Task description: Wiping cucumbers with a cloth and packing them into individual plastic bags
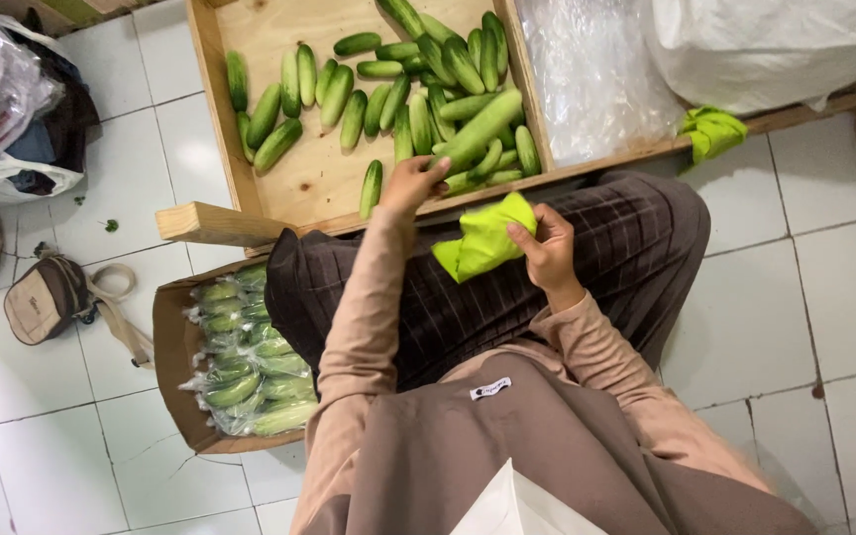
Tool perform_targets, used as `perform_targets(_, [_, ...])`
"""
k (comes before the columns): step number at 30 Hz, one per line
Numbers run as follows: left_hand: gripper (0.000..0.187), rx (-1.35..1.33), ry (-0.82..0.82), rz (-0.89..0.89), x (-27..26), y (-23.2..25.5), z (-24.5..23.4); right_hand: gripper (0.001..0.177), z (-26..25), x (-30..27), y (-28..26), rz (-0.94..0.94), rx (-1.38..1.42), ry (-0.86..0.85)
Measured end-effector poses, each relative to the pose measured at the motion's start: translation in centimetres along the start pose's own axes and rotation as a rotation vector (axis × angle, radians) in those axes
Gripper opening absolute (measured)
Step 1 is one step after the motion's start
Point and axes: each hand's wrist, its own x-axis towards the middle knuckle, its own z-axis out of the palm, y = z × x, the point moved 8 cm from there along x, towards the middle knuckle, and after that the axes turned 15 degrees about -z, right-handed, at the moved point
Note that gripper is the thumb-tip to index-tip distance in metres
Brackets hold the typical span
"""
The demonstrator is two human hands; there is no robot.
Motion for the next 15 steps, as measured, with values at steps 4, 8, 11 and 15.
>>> perform_targets(4, [0.061,-0.16,-0.221,0.051,-6.5,-1.0,0.2,0.017,3.1,1.1,-4.6,-0.168,-0.051,-0.156])
perform_targets(8, [0.046,-0.247,-0.39,0.216,-6.2,-6.7,0.8,0.01,11.0,2.4,-11.1,-0.442,-0.123,-0.403])
perform_targets(11, [0.05,-0.226,-0.384,0.344,-5.5,-8.3,1.2,0.012,15.1,1.4,-11.1,-0.475,-0.254,-0.533])
perform_targets(15, [0.084,-0.102,-0.298,0.762,-6.3,-8.6,1.1,0.028,14.4,-1.2,-5.0,-0.584,-0.509,-0.603])
